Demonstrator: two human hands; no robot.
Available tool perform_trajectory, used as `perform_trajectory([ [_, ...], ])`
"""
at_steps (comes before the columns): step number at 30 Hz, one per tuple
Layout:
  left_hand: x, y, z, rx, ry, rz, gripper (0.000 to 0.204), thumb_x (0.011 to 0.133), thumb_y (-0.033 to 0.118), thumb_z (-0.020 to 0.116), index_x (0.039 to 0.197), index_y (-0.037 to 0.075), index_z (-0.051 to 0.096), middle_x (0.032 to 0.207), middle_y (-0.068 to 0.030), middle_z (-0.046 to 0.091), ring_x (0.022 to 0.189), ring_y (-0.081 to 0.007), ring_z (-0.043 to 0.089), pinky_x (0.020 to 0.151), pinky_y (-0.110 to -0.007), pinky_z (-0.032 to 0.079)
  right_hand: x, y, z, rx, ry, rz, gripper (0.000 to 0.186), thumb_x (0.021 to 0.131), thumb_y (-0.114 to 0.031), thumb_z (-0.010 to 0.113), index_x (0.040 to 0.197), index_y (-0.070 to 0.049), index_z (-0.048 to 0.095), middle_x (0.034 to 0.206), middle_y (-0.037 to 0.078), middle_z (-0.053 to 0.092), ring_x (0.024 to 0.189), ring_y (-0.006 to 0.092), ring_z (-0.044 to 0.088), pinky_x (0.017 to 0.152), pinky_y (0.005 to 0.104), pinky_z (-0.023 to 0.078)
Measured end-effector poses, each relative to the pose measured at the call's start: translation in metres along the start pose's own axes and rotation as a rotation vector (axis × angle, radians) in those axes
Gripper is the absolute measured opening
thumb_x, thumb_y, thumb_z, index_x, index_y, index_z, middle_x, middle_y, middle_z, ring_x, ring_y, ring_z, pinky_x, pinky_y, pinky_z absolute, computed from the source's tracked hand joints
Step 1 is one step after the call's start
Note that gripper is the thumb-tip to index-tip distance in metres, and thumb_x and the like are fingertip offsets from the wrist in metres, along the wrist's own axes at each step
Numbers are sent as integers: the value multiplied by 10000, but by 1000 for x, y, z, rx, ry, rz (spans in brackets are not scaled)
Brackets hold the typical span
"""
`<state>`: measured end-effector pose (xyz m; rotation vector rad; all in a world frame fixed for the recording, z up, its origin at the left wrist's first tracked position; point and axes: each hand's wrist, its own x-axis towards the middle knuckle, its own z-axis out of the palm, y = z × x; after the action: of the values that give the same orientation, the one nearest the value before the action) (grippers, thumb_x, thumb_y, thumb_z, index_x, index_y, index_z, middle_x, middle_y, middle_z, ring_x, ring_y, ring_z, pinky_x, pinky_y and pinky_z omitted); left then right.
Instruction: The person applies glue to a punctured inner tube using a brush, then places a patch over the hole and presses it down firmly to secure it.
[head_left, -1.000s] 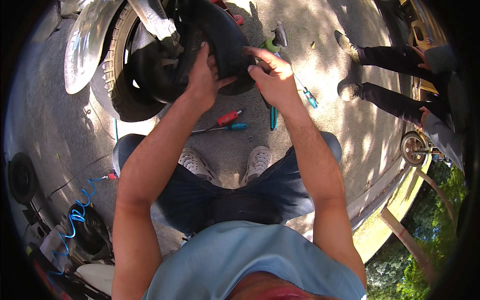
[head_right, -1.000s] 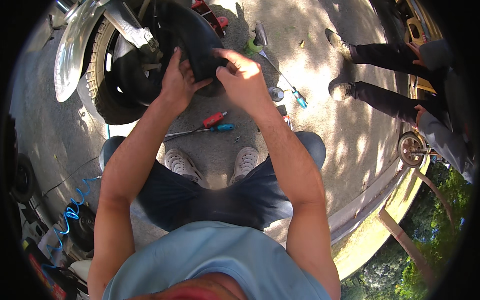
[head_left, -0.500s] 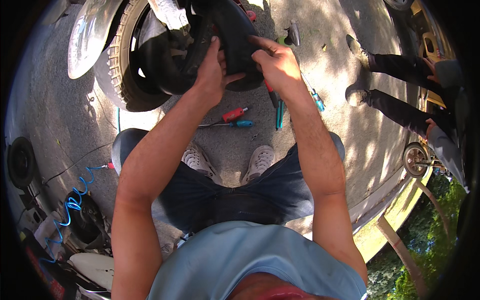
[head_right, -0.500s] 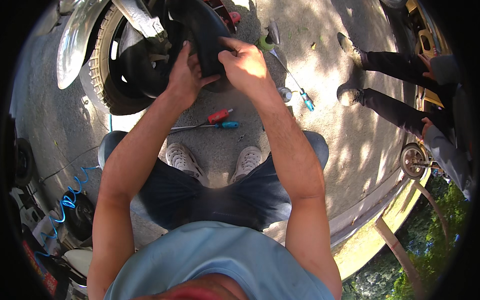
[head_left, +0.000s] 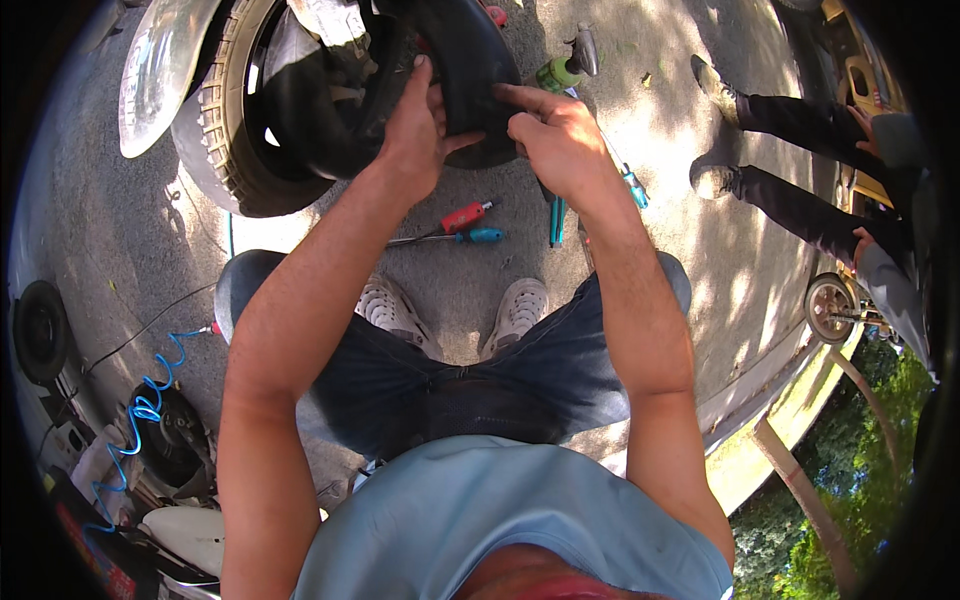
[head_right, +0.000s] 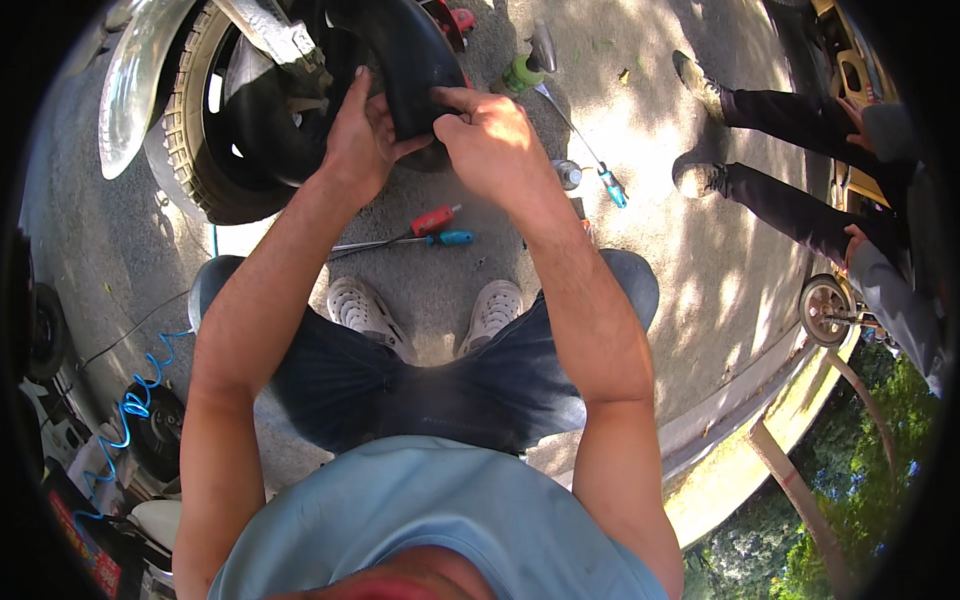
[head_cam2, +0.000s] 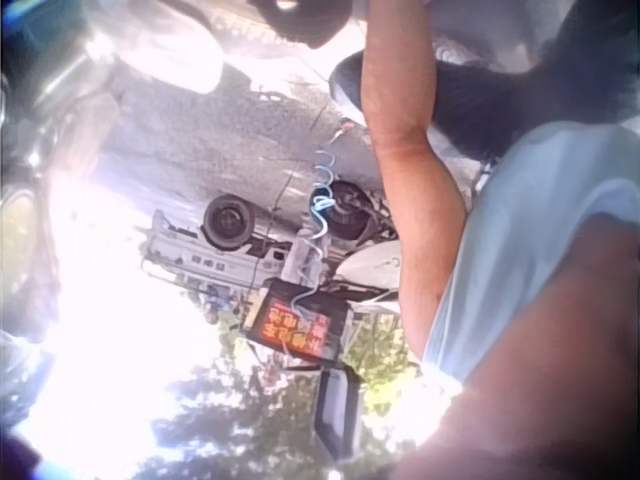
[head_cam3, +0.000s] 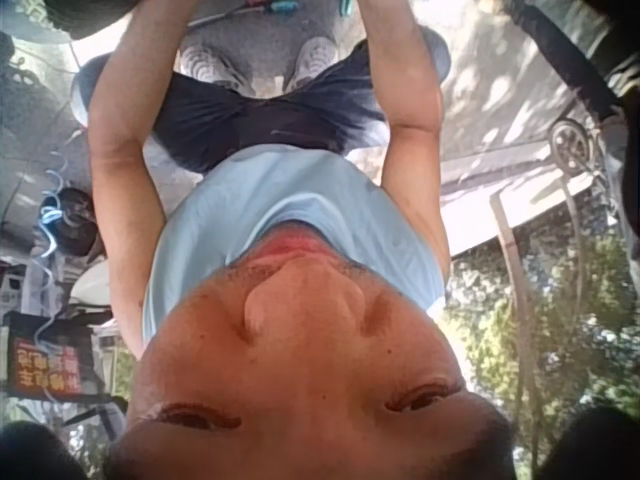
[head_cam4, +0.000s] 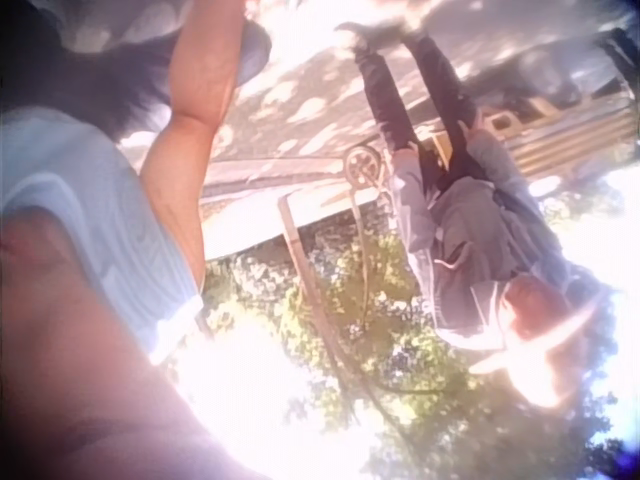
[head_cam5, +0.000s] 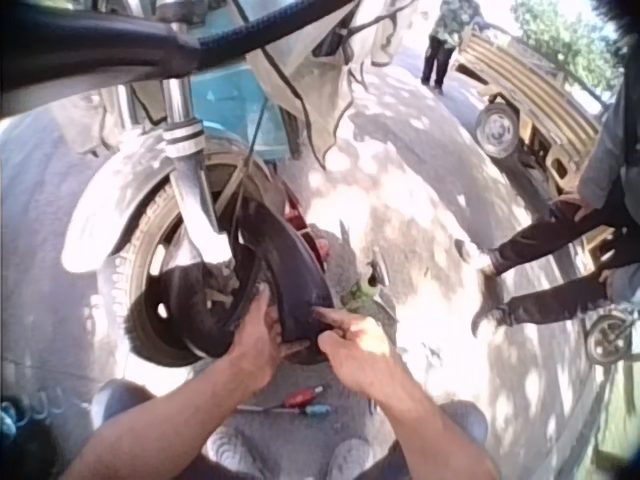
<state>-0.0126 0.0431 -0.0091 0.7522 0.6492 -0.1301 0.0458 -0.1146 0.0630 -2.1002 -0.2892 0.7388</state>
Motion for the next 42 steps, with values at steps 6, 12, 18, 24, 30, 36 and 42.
perform_trajectory([
  [6,0,0,4,-2,16,-12,754,1044,635,263,1341,16,574,1295,-114,653,1251,-261,582,1102,-528,409,3,4,-3,32,7,-25,476,837,-172,571,1271,-8,673,991,187,739,931,243,707,868,336,530],
  [12,-9,7,12,35,25,1,616,1056,554,343,1379,62,526,1329,-100,616,1256,-250,566,1093,-515,416,4,-5,-29,910,246,-334,153,1019,-166,631,1049,-33,701,637,-22,555,517,50,474,469,222,380],
  [18,-16,5,14,-187,40,11,321,1027,393,503,1146,102,566,1146,-61,636,1099,-239,625,1023,-480,486,-1,22,-32,1049,54,114,227,966,-242,651,1087,-50,652,821,26,620,597,140,579,491,270,406],
  [24,-11,-1,8,-247,31,18,104,895,172,620,920,88,565,906,-45,532,854,-206,585,954,-462,542,-45,0,26,982,-522,146,360,831,48,488,1173,-5,590,899,74,620,603,113,575,487,248,421],
  [30,-23,8,-1,-189,-128,-123,62,887,140,554,893,78,552,856,-34,534,827,-194,579,981,-515,508,-37,2,27,731,-239,-237,512,810,90,410,1296,-4,541,894,79,612,622,76,520,521,231,416],
  [36,-14,-4,8,-202,-88,113,78,894,134,554,827,104,526,802,-1,512,806,-151,555,1031,-561,461,-8,10,-17,656,-43,-42,693,787,46,430,1477,-14,447,787,50,612,600,58,470,504,213,367],
  [42,-9,-7,10,-205,-98,108,104,900,128,539,801,112,510,773,6,473,767,-132,530,1029,-548,470,2,14,-17,583,-96,-33,726,763,21,439,1488,2,446,758,42,601,583,54,444,499,205,345],
])
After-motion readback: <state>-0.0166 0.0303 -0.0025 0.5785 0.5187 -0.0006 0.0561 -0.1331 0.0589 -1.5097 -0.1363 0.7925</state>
